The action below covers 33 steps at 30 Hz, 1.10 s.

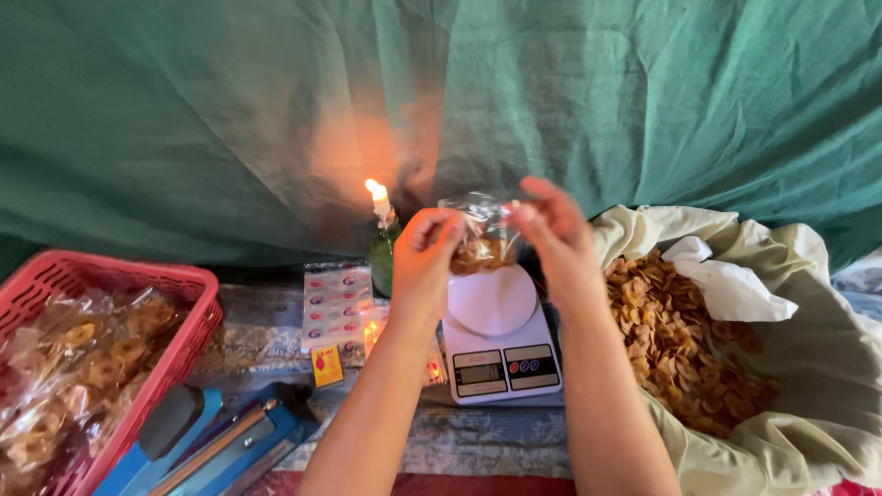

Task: The person scoops dried fruit from a large cloth bag into a small plastic bag placed on a digital scale. After filling the bag, the person seals it by melting the plastic edges over a lit candle flame and then places the sealed package into a red basket.

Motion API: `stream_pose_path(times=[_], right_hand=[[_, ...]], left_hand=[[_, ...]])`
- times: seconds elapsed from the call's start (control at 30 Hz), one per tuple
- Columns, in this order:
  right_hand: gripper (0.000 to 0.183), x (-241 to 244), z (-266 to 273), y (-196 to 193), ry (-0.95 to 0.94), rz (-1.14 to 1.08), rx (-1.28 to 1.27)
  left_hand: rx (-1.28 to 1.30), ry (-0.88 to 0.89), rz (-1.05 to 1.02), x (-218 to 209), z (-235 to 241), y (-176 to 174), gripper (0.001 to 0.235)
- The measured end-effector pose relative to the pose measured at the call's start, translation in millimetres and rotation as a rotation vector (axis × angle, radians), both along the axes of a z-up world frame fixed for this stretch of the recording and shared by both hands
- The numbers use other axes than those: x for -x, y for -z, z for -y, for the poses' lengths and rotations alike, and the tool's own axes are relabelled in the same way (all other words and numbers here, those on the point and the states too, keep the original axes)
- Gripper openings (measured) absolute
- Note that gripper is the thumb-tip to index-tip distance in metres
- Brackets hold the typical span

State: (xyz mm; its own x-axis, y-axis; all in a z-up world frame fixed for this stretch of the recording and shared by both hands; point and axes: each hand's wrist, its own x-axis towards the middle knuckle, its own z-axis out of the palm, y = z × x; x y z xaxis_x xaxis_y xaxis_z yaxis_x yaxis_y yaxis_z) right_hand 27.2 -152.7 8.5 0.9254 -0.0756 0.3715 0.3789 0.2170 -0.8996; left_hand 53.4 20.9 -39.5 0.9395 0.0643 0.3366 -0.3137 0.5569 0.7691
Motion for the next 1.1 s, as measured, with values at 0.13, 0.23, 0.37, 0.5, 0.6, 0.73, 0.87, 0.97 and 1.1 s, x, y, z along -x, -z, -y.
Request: stream_pose_path(times=[0.13, 0.23, 0.37, 0.5, 0.6, 0.73, 0.87, 0.97, 1.1], right_hand=[[0.033, -5, -14, 12, -0.166, -0.231, -0.100], [0.025, -13, -19, 18, -0.162, -0.236, -0.177], [0.015, -16, -15, 34, -0.128, -0.120, -0.267], [0.017, -21, -4, 31, -0.072, -0.089, -0.339], [0.020, -16, -3, 24, -0.082, -0.229, -0.239], [0.010, -18, -12, 24, -0.101, -0.151, -0.279], [0.010, -16, -8, 20, -0.001, -0.014, -0.344], [0.012, -12, -6, 13, 0.063, 0.002, -0.446], [0.010, -12, -2, 13, 0.048, -0.055, -0.389]], left_hand=[[0.179, -0.021, -0.025, 13, -8, -22, 0.009], [0.231, -0.028, 0.031, 19, -10, -38, 0.008], [0.190, -0.032, 0.026, 26, -4, -39, 0.008], [0.172, -0.086, 0.021, 23, 1, -40, 0.009], [0.195, -0.031, 0.083, 22, 4, -38, 0.010], [0.189, -0.078, 0.096, 19, 10, -33, 0.009], [0.129, -0.099, 0.085, 12, 18, -40, 0.010], [0.117, -0.087, 0.079, 4, 24, -51, 0.011], [-0.036, -0.165, 0.019, -4, 32, -65, 0.013]])
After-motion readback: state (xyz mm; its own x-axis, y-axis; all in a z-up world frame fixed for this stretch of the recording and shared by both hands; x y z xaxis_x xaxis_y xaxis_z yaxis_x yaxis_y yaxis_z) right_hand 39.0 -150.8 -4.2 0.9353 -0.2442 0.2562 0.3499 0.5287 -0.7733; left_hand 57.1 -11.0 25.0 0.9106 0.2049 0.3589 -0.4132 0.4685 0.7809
